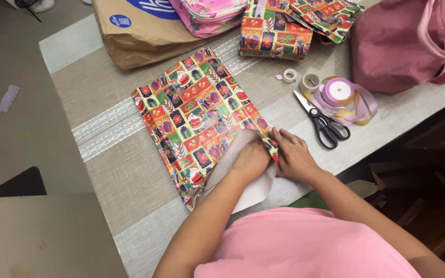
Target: The person wraps a rectangular gift box with Christmas-themed wrapping paper on a table. They fold the paper around the box, crease the edges, and tuck the ends to form neat corners, smoothing the surface throughout.
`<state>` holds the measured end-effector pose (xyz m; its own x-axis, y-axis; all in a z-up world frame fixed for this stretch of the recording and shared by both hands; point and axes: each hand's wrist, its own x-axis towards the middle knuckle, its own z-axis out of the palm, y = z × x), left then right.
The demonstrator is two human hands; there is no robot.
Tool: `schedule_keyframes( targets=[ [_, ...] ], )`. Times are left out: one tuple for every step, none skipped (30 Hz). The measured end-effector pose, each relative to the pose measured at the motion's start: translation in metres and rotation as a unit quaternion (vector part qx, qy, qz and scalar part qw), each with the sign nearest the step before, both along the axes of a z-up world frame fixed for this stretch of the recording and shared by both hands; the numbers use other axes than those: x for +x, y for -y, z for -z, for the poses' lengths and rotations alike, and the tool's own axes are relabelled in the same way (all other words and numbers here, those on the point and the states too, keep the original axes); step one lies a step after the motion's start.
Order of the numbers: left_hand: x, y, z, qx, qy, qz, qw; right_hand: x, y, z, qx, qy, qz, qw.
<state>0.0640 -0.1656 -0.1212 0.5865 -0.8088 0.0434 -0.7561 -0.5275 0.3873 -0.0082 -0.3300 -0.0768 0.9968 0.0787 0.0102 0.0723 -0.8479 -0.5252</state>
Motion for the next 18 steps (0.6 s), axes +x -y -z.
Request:
schedule_keyframes(
  targets=[
    [0.000, -0.002, -0.001, -0.006, 0.017, 0.004, 1.000, 0.000, -0.001, 0.001, -0.001, 0.007, -0.001, 1.000],
    [-0.001, -0.002, -0.003, -0.011, 0.007, 0.004, 1.000, 0.001, 0.001, 0.001, -0.005, 0.005, -0.001, 1.000],
    [-0.001, -0.004, -0.006, -0.015, -0.004, 0.005, 1.000, 0.003, 0.003, 0.001, -0.008, 0.002, -0.002, 1.000],
    [-0.005, -0.007, -0.010, -0.020, -0.016, 0.005, 1.000, 0.003, 0.004, 0.000, -0.012, -0.002, -0.003, 1.000],
    [-0.010, -0.010, -0.016, 0.017, -0.076, 0.012, 0.997, 0.002, 0.005, -0.001, -0.022, -0.028, -0.005, 0.999],
    [-0.012, -0.014, -0.022, 0.055, -0.132, 0.020, 0.990, 0.004, 0.007, -0.003, -0.031, -0.050, -0.008, 0.998],
    [-0.014, -0.016, -0.030, 0.094, -0.187, 0.026, 0.978, 0.005, 0.009, -0.006, -0.040, -0.072, -0.010, 0.997],
    [-0.015, -0.020, -0.037, 0.073, -0.178, 0.046, 0.980, 0.007, 0.009, -0.009, -0.040, -0.074, -0.020, 0.996],
    [-0.018, -0.025, -0.044, 0.053, -0.170, 0.067, 0.982, 0.008, 0.010, -0.012, -0.041, -0.075, -0.030, 0.996],
    [-0.021, -0.029, -0.051, 0.033, -0.163, 0.085, 0.982, 0.008, 0.010, -0.014, -0.041, -0.078, -0.041, 0.995],
    [-0.023, -0.033, -0.056, 0.053, -0.187, 0.079, 0.978, 0.008, 0.009, -0.016, -0.054, -0.082, -0.048, 0.994],
    [-0.025, -0.037, -0.060, 0.073, -0.211, 0.072, 0.972, 0.009, 0.009, -0.018, -0.068, -0.086, -0.055, 0.992],
    [-0.027, -0.041, -0.064, 0.093, -0.235, 0.065, 0.965, 0.010, 0.009, -0.018, -0.081, -0.090, -0.062, 0.991],
    [-0.029, -0.044, -0.065, 0.081, -0.239, 0.064, 0.965, 0.012, 0.009, -0.018, -0.091, -0.092, -0.066, 0.989],
    [-0.030, -0.046, -0.066, 0.069, -0.244, 0.063, 0.965, 0.013, 0.010, -0.017, -0.100, -0.093, -0.070, 0.988],
    [-0.031, -0.047, -0.066, 0.056, -0.248, 0.062, 0.965, 0.014, 0.010, -0.016, -0.109, -0.094, -0.074, 0.987],
    [-0.030, -0.046, -0.065, 0.050, -0.238, 0.022, 0.970, 0.016, 0.012, -0.014, -0.105, -0.093, -0.083, 0.987],
    [-0.028, -0.042, -0.063, 0.043, -0.228, -0.017, 0.973, 0.016, 0.015, -0.012, -0.102, -0.092, -0.091, 0.986]
  ],
)
